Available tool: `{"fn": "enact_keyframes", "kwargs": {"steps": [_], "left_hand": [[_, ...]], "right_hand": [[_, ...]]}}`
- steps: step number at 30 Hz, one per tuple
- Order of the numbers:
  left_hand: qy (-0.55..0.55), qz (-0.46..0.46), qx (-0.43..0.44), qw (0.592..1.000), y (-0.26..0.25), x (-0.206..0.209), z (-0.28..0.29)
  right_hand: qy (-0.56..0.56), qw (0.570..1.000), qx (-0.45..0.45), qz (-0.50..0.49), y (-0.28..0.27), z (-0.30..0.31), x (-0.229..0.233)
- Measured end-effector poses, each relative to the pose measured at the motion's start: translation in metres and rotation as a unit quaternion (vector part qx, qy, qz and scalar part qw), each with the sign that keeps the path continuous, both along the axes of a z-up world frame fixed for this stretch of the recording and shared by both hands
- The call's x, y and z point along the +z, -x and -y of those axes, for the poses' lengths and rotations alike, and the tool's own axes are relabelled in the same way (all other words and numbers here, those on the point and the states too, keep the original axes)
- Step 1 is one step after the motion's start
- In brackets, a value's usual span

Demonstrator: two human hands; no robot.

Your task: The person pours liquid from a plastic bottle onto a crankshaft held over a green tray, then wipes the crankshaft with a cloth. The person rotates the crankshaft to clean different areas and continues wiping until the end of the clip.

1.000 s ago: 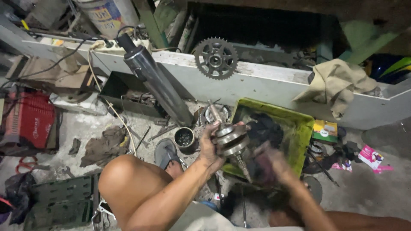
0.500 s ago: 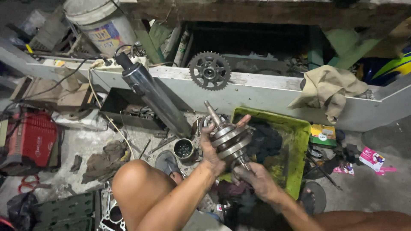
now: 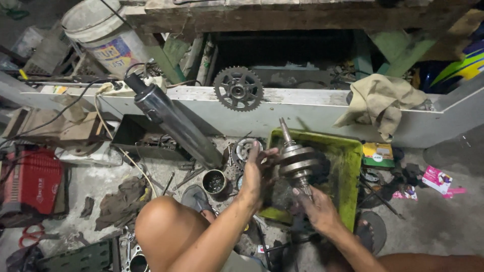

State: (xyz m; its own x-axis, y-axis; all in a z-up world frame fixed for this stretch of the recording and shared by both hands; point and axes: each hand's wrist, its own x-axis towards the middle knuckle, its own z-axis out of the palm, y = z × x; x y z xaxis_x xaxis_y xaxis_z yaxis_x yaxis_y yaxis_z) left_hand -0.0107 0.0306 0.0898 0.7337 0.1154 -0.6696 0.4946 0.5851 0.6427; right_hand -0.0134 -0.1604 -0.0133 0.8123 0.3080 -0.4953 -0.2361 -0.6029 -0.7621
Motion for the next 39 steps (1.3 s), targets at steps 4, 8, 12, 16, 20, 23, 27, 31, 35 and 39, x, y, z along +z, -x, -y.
{"fn": "enact_keyframes", "kwargs": {"steps": [4,8,12,16,20,23,27,31,35,39], "left_hand": [[-0.033,-0.041,-0.014,0.999,0.001,-0.015,-0.002],[-0.025,0.01,-0.02,0.999,-0.003,-0.079,0.001],[0.084,0.046,-0.052,0.994,0.001,-0.073,0.007],[-0.047,0.121,-0.052,0.99,0.027,-0.132,0.022],[-0.082,0.359,-0.127,0.921,0.036,-0.174,0.024],[-0.169,0.293,-0.335,0.879,0.029,-0.135,0.017],[-0.307,0.153,-0.433,0.834,0.024,-0.103,0.025],[-0.319,0.135,-0.333,0.877,0.037,-0.107,0.038],[-0.33,0.163,-0.301,0.88,0.038,-0.087,0.039],[-0.404,0.199,-0.275,0.849,0.039,-0.089,0.032]], "right_hand": [[-0.015,0.998,-0.019,0.052,-0.003,0.021,-0.043],[-0.029,0.998,-0.036,-0.038,0.003,0.027,-0.024],[-0.093,0.99,-0.007,-0.102,0.011,0.038,-0.011],[-0.27,0.955,0.032,-0.118,0.019,0.043,0.002],[-0.286,0.95,0.016,-0.125,0.018,0.052,0.023],[-0.275,0.954,0.027,-0.119,0.016,0.062,0.015],[-0.266,0.954,-0.021,-0.139,0.019,0.068,0.003],[-0.314,0.939,-0.031,-0.138,0.018,0.069,0.012],[-0.48,0.853,0.045,-0.201,0.013,0.063,0.022],[-0.509,0.831,0.074,-0.211,0.014,0.054,0.027]]}}
